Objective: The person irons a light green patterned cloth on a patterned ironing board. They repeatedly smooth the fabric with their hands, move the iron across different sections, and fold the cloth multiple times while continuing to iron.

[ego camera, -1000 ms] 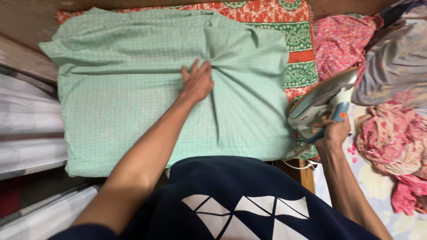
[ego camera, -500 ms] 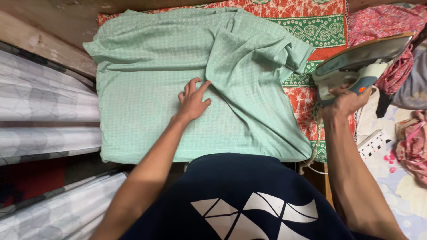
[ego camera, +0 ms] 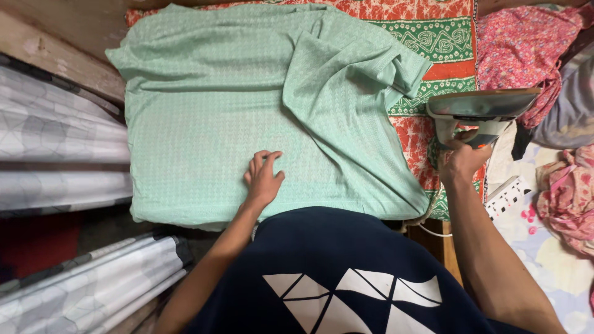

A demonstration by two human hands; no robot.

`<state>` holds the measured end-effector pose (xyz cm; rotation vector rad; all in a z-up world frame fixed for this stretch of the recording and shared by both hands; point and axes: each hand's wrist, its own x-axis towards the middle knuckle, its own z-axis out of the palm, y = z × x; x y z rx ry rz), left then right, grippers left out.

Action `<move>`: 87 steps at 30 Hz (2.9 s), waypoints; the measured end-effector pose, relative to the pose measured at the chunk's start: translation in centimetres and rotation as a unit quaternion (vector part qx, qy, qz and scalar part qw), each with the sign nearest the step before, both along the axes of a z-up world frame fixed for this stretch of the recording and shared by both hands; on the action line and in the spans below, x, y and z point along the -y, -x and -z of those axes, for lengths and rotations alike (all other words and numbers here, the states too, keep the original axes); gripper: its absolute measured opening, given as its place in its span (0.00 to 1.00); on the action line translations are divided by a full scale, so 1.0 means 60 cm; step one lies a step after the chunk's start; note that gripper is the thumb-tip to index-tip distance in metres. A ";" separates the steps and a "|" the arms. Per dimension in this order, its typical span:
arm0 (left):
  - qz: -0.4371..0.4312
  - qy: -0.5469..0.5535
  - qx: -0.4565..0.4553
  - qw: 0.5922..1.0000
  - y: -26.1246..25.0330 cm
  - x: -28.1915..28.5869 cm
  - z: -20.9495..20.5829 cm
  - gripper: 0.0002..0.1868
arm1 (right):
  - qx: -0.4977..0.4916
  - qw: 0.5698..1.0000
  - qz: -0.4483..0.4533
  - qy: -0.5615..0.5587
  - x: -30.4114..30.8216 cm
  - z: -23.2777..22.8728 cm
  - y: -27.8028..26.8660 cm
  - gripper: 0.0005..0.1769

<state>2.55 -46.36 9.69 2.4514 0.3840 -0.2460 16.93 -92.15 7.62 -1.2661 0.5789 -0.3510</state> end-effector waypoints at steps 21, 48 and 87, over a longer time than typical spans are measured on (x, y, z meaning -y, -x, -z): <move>-0.357 -0.104 -0.006 0.928 0.202 -0.340 0.089 0.33 | -0.148 0.771 -0.212 0.582 -0.171 0.010 0.097 0.40; -0.416 0.337 0.046 0.844 0.169 -0.686 0.138 0.16 | -0.365 0.752 -0.313 0.451 -0.150 0.001 0.146 0.25; -0.269 0.644 0.243 0.674 -0.125 -0.665 -0.194 0.22 | 0.097 0.958 -0.269 -0.023 -0.194 -0.281 -0.131 0.33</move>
